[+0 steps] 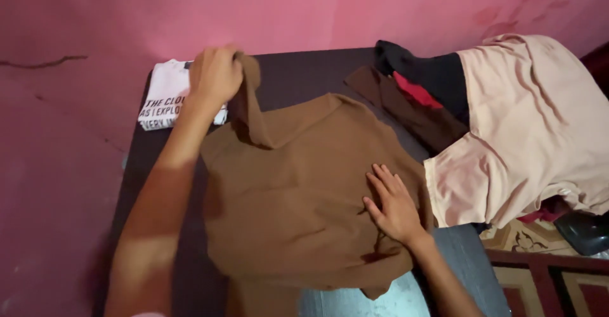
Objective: The person folds a brown long-sleeved shirt on a dark table. They smooth the fabric, fold the sleeves inward, fold the shirt in half lengthwise, then fold it into a compact rectangle and place it on top of a white t-shirt.
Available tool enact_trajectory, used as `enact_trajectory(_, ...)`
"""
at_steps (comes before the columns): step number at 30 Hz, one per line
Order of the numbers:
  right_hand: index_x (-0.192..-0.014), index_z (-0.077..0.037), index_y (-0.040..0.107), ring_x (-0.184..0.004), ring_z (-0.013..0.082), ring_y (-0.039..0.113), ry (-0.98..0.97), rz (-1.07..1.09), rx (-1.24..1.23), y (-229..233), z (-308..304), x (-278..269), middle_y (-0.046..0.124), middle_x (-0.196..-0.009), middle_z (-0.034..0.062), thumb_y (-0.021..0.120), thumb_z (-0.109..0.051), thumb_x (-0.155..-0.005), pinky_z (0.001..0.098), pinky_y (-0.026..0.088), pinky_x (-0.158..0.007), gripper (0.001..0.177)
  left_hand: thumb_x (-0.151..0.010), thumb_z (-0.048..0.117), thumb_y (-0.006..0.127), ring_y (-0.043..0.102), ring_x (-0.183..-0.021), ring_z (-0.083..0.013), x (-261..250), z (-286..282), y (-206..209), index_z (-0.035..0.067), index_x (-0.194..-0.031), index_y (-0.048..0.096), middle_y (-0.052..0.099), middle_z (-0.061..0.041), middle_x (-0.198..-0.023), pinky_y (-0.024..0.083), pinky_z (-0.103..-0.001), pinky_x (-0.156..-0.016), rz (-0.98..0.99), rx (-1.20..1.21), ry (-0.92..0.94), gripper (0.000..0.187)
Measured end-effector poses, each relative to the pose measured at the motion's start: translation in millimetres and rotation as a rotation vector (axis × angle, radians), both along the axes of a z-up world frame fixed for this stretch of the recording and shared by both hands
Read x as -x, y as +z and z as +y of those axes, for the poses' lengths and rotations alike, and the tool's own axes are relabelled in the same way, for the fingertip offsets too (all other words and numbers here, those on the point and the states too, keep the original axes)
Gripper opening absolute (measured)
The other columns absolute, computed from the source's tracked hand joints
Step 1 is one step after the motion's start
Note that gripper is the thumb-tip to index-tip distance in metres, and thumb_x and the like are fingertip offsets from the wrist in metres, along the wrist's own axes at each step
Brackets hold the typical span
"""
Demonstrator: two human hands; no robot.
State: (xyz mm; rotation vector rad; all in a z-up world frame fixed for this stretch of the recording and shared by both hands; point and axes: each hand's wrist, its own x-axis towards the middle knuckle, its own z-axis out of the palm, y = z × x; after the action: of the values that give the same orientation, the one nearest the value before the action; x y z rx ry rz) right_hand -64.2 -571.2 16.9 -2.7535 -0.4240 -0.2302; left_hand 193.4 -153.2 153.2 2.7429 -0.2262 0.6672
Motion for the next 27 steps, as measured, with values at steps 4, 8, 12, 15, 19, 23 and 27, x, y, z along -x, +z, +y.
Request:
enact_trajectory(4,-0.146,-0.005,0.052,-0.152,0.0363,0.034,0.087,-0.053,-0.139,2,0,-1,0.041,-0.162,0.0152,0.057,-0.037,-0.099,0.0564,0.026,-0.122,0.057,-0.090,0.003,0.054,0.052,-0.127,-0.0530,-58,-41,38,0.006,-0.155,0.038,0.053,-0.033,-0.143,0.041,-0.058,-0.107,-0.027,0.172,-0.249,0.067)
enact_trajectory(8,-0.146,-0.005,0.052,-0.152,0.0363,0.034,0.075,-0.030,-0.112,5,-1,0,0.041,-0.161,0.0152,0.054,-0.040,-0.100,0.0549,0.025,-0.122,0.058,-0.094,0.000,0.071,0.061,-0.095,-0.0371,-31,-63,57,0.030,-0.166,0.003,0.072,-0.017,-0.089,0.053,-0.052,-0.085,0.003,0.115,-0.303,0.103)
enact_trajectory(12,-0.148,-0.011,0.051,-0.153,0.0336,0.033,0.029,-0.005,-0.076,0,-2,0,0.040,-0.163,0.0122,0.058,-0.041,-0.099,0.0529,0.025,-0.123,0.058,-0.098,0.004,0.067,0.072,-0.091,-0.0312,22,-48,18,0.014,-0.153,0.036,0.066,-0.021,-0.124,0.056,-0.049,-0.083,-0.004,0.279,-0.429,0.064)
enact_trajectory(15,-0.148,-0.015,0.053,-0.152,0.0314,0.033,-0.014,0.003,-0.006,-6,-3,-2,0.040,-0.163,0.0092,0.059,-0.045,-0.098,0.0511,0.026,-0.123,0.059,-0.097,0.005,0.068,0.070,-0.091,-0.0386,65,-10,-31,0.001,-0.128,0.062,0.069,-0.020,-0.102,0.056,-0.048,-0.080,-0.145,0.214,-0.355,0.032)
enact_trajectory(19,-0.149,-0.015,0.052,-0.152,0.0326,0.035,-0.001,-0.028,0.045,-14,-8,-5,0.042,-0.162,0.0116,0.059,-0.047,-0.098,0.0535,0.030,-0.121,0.061,-0.102,0.006,0.066,0.067,-0.081,-0.0251,106,74,-143,0.011,-0.104,0.070,0.063,-0.003,-0.090,0.057,-0.032,-0.078,-0.556,-0.021,-0.184,0.006)
enact_trajectory(23,-0.150,-0.017,0.051,-0.153,0.0333,0.033,-0.026,-0.001,0.008,-14,-8,-8,0.040,-0.164,0.0106,0.059,-0.047,-0.096,0.0545,0.028,-0.122,0.063,-0.090,-0.003,0.062,0.065,-0.102,-0.0378,192,123,-189,0.006,-0.127,0.066,0.064,-0.016,-0.109,0.059,-0.044,-0.085,-0.149,0.008,0.100,0.038)
enact_trajectory(27,-0.149,-0.016,0.054,-0.153,0.0345,0.033,-0.035,0.008,-0.043,-19,-14,-14,0.041,-0.164,0.0113,0.061,-0.046,-0.096,0.0555,0.027,-0.122,0.061,-0.088,0.034,0.073,0.065,-0.096,-0.0345,239,118,-201,0.009,-0.112,0.069,0.063,-0.010,-0.102,0.056,-0.042,-0.085,0.006,0.035,0.258,0.034)
